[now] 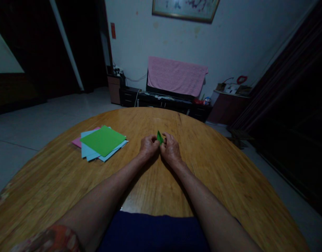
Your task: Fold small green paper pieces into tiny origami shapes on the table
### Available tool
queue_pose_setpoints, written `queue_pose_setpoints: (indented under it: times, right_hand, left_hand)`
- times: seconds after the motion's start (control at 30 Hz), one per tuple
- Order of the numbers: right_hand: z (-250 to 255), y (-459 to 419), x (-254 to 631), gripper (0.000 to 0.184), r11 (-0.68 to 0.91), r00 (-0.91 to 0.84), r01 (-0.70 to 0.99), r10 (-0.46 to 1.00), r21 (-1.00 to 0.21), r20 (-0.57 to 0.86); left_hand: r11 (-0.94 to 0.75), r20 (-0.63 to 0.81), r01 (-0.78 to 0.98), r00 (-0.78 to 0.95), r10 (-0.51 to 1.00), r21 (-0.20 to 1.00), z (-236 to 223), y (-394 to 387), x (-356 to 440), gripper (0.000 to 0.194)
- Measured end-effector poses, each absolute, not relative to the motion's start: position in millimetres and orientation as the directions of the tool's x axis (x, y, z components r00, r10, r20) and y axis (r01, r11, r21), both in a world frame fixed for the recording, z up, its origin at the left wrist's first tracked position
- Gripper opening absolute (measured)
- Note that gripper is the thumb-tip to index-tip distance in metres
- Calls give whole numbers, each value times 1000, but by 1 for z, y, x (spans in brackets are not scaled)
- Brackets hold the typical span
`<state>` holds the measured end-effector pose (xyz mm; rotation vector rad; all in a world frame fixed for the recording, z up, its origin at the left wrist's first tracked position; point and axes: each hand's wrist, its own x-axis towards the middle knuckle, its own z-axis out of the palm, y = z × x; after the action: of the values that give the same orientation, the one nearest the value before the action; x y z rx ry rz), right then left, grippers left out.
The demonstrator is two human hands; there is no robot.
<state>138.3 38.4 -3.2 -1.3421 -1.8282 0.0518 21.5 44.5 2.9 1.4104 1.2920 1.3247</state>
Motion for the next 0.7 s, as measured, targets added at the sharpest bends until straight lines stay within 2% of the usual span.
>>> queue_pose_setpoints:
  times: [0.1, 0.3, 0.43, 0.53, 0.63, 0.7]
  right_hand:
    - [-4, 40, 138, 52, 392, -33, 772, 810, -500, 585]
    - [-2, 44, 138, 50, 374, 8, 756, 815, -537, 579]
    - [0, 44, 139, 48, 348, 46, 756, 816, -555, 576]
    - [0, 42, 139, 44, 343, 56, 746, 822, -571, 567]
    - [-1, 40, 139, 39, 390, -2, 725, 826, -568, 564]
    - [-1, 39, 138, 38, 428, -49, 711, 822, -558, 567]
  left_hand:
    - [-271, 313, 323, -85, 946, 907, 7, 41, 21, 12]
    - [-343, 398, 411, -53, 916, 844, 9, 36, 24, 14]
    - [-323, 403, 443, -98, 910, 837, 10, 35, 26, 14]
    - [-306, 375, 397, -108, 921, 866, 10, 38, 25, 10]
    - [-265, 308, 320, -93, 947, 910, 6, 44, 21, 8]
    - [-250, 276, 279, -55, 960, 927, 3, 49, 19, 14]
